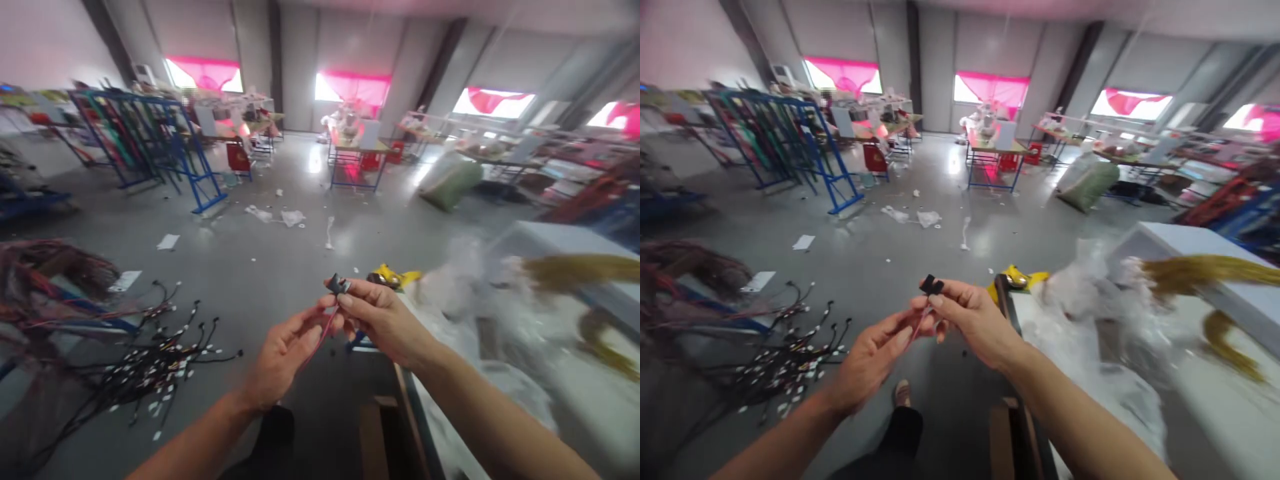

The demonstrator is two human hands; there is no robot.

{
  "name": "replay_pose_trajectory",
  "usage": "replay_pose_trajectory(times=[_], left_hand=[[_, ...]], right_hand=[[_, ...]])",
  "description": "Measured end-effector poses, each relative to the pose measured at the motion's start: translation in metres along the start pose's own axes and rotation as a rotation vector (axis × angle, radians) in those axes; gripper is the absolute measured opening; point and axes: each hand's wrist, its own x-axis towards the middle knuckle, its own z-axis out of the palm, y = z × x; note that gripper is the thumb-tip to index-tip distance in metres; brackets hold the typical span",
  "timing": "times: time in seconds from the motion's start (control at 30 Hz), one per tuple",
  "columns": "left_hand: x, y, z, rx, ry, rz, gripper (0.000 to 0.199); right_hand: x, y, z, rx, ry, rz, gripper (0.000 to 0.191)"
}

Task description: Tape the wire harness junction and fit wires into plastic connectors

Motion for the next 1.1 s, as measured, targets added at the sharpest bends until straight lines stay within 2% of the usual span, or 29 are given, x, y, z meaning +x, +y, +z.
replay_pose_trajectory(times=[0.1, 0.23, 0.37, 0.43, 0.53, 0.7, 0.83, 0.9, 1.0, 1.1], left_hand=[[0.033, 0.006, -0.061, -0.02, 0.025, -0.066, 0.03], [0.088, 0.016, -0.129, 0.027, 0.032, -0.112, 0.031], [0.153, 0.024, -0.185, 0.18, 0.054, -0.072, 0.032], [0.19, 0.026, -0.215, 0.244, 0.116, -0.028, 0.032], [0.25, 0.028, -0.258, 0.236, 0.24, 0.037, 0.033], [0.339, 0.035, -0.315, 0.156, 0.333, 0.117, 0.031], [0.384, 0.039, -0.362, -0.029, 0.53, 0.072, 0.028], [0.394, 0.04, -0.391, -0.102, 0.696, 0.096, 0.027], [0.395, 0.042, -0.442, -0.231, 1.038, 0.193, 0.029], [0.384, 0.045, -0.505, -0.373, 1.315, 0.29, 0.034]], right_hand=[[0.082, 0.01, 0.007, -0.024, -0.051, 0.043, 0.03], [0.175, 0.012, 0.008, -0.018, -0.022, 0.052, 0.029], [0.258, 0.015, -0.007, -0.019, 0.031, 0.069, 0.028], [0.3, 0.017, -0.02, -0.017, 0.02, 0.107, 0.033], [0.371, 0.019, -0.042, -0.003, -0.067, 0.138, 0.046], [0.502, 0.021, -0.064, -0.037, -0.321, 0.213, 0.064], [0.605, 0.026, -0.063, -0.077, -0.536, 0.323, 0.064], [0.653, 0.035, -0.053, -0.15, -0.703, 0.345, 0.066], [0.716, 0.061, -0.028, -0.261, -0.907, 0.361, 0.057], [0.779, 0.101, 0.001, -0.429, -0.964, 0.307, 0.034]])
